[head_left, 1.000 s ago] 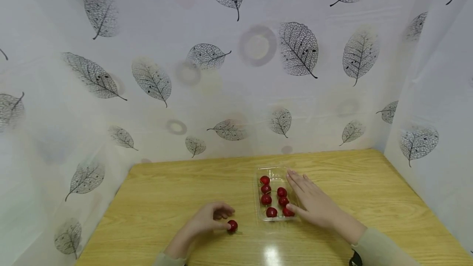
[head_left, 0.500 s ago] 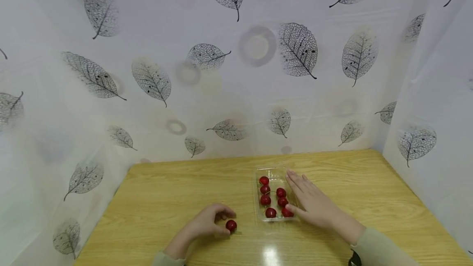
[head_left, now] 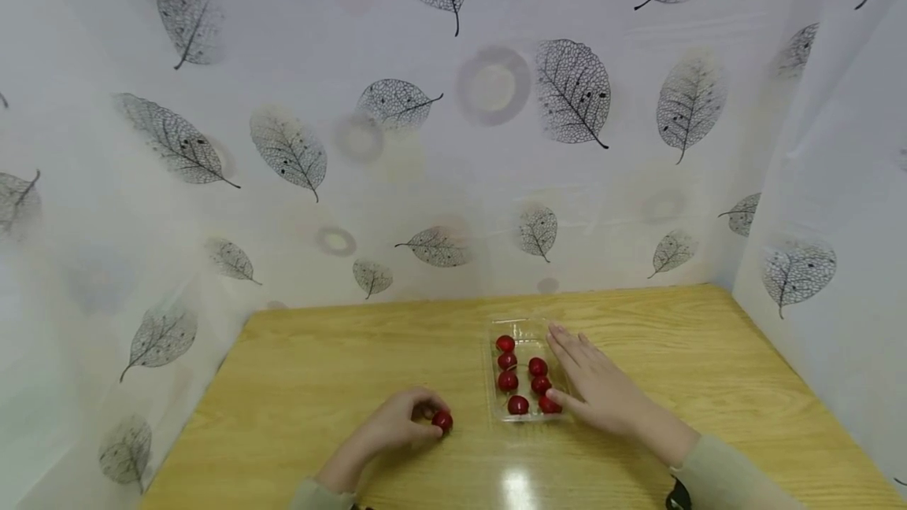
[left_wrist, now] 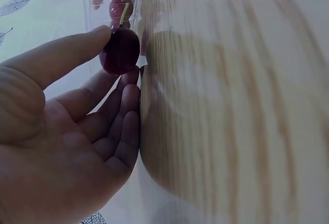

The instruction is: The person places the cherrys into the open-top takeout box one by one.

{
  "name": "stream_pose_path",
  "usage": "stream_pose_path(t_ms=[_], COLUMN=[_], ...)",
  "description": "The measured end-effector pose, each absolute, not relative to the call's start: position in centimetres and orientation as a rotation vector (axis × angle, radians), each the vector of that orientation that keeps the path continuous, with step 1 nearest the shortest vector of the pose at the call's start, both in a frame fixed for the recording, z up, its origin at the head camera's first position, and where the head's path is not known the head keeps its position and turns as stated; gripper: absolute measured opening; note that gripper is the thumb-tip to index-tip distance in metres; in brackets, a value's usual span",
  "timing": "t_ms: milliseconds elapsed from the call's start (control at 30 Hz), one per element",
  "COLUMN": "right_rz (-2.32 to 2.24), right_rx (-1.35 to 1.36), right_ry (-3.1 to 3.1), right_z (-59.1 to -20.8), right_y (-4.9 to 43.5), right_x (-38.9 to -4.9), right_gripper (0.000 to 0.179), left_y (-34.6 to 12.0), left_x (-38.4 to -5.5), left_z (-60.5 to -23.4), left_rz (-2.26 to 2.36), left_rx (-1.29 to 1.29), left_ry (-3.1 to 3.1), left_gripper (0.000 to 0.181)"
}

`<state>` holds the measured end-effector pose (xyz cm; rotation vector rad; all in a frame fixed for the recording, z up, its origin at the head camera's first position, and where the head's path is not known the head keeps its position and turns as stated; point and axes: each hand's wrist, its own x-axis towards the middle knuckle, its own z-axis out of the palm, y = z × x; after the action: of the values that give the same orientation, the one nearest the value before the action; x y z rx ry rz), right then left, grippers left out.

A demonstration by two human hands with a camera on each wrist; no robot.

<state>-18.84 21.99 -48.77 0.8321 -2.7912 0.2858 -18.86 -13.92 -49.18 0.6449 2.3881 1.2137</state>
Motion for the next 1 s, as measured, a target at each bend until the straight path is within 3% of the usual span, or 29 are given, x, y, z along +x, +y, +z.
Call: stream_pose_path(t_ms=[300, 1000], right_rz=[0.28, 0.284], right_rx=[0.82, 0.833], right_ry=[-2.797, -2.789], right_z=[-48.7, -48.9], right_y=[22.0, 21.9], right_x=[-18.8, -18.9], right_gripper=[0.082, 0.083], left_y=[-13.7, -12.6], left_x=[-19.4, -21.1], left_z=[-49.4, -49.1], left_rz=[1.248, 1.566], left_rx=[0.594, 0.36], left_ry=[2.388, 2.253], left_gripper=[0.022, 0.035])
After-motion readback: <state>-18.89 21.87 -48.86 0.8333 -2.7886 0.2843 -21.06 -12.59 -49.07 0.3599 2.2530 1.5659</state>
